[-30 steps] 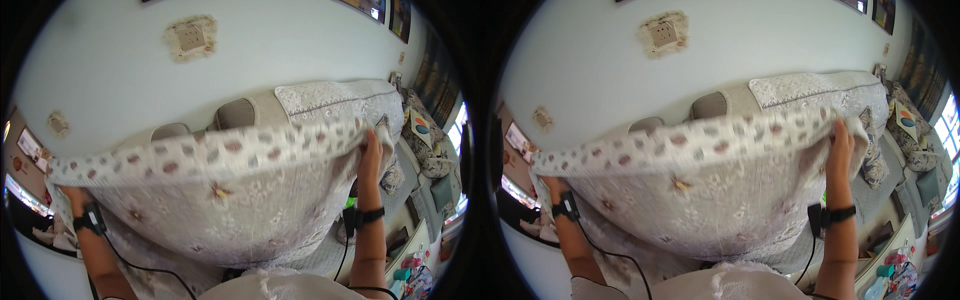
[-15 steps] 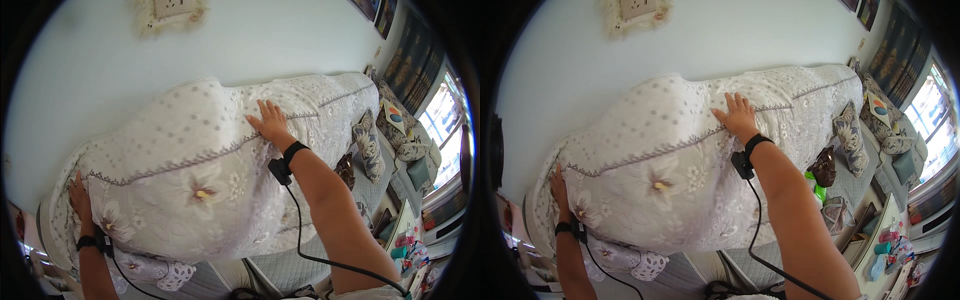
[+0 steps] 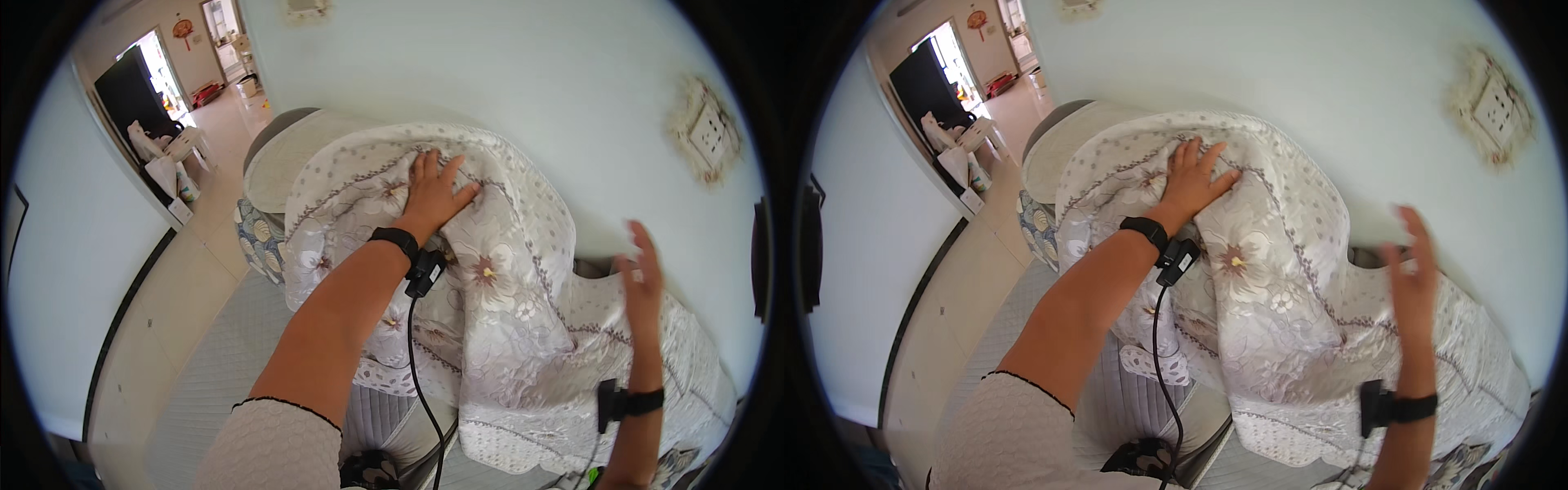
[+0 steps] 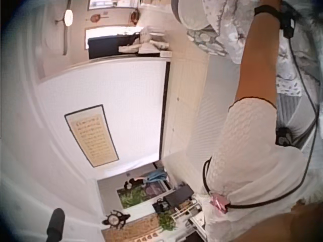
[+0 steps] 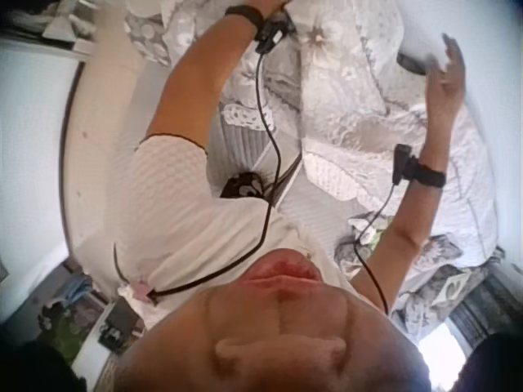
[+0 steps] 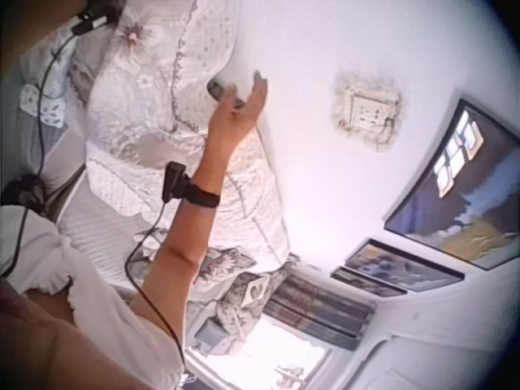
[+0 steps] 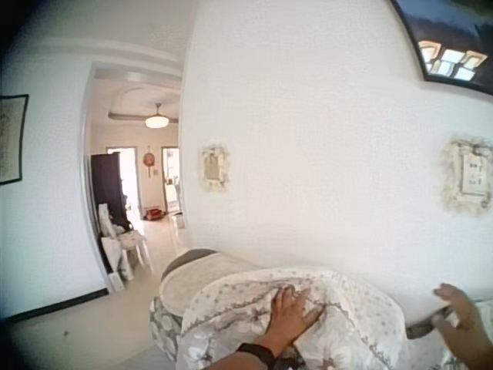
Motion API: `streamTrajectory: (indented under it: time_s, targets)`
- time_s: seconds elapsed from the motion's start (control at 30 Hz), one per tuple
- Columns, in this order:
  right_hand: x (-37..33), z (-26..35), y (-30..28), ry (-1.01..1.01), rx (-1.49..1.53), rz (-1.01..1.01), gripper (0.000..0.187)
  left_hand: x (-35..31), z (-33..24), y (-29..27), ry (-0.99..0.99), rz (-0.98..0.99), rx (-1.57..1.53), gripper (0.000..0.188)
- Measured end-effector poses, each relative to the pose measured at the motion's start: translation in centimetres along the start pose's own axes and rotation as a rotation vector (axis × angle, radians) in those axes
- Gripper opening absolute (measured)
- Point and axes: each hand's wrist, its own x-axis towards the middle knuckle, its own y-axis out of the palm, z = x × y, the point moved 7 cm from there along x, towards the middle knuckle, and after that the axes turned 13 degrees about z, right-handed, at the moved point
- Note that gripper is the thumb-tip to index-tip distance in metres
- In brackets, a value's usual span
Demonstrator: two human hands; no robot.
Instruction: The person cleans floral and leaf-patterned cushions and pillows with a cloth, then arranges them on a sectional sofa before spreading a floral quilt over one section.
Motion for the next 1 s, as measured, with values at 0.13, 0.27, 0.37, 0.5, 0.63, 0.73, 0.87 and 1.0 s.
streamTrajectory:
  time_s: [0.13, 0.27, 0.37, 0.5, 0.63, 0.73, 0.87, 1.0]
  targets:
    - [2.2, 16.5, 13.9, -0.359, 0.18, 0.317, 0.043, -1.4, 3.4, -2.2, -0.061, 0.073, -0.086, 0.059]
    - [4.7, 10.7, 24.4, -0.191, -0.106, 0.364, 0.045, -0.7, 3.0, -1.5, 0.1, 0.139, -0.622, 0.052]
    - [3.2, 10.8, 24.5, -0.114, -0.407, 0.271, 0.049, -3.1, 2.2, -3.5, 0.095, 0.272, -1.275, 0.04]
    - [3.2, 12.2, 25.0, -0.174, -0.371, 0.241, 0.048, -10.9, 10.4, -13.8, -0.078, -0.327, -0.573, 0.052]
    - [3.4, 12.5, 25.5, -0.205, -0.335, 0.222, 0.048, -19.3, 22.1, -13.7, -0.354, -0.291, -0.519, 0.077]
    - [3.7, 12.4, 25.6, -0.188, -0.335, 0.242, 0.048, -23.1, 24.1, -8.5, -0.396, 0.102, -0.56, 0.073]
    - [3.8, 11.5, 25.2, -0.193, -0.321, 0.218, 0.049, -23.9, 26.3, -10.7, -0.676, 0.125, -0.238, 0.048]
    - [4.4, 11.5, 24.7, -0.26, -0.16, 0.235, 0.05, -12.8, 29.1, -28.1, -0.656, -0.325, 0.376, 0.04]
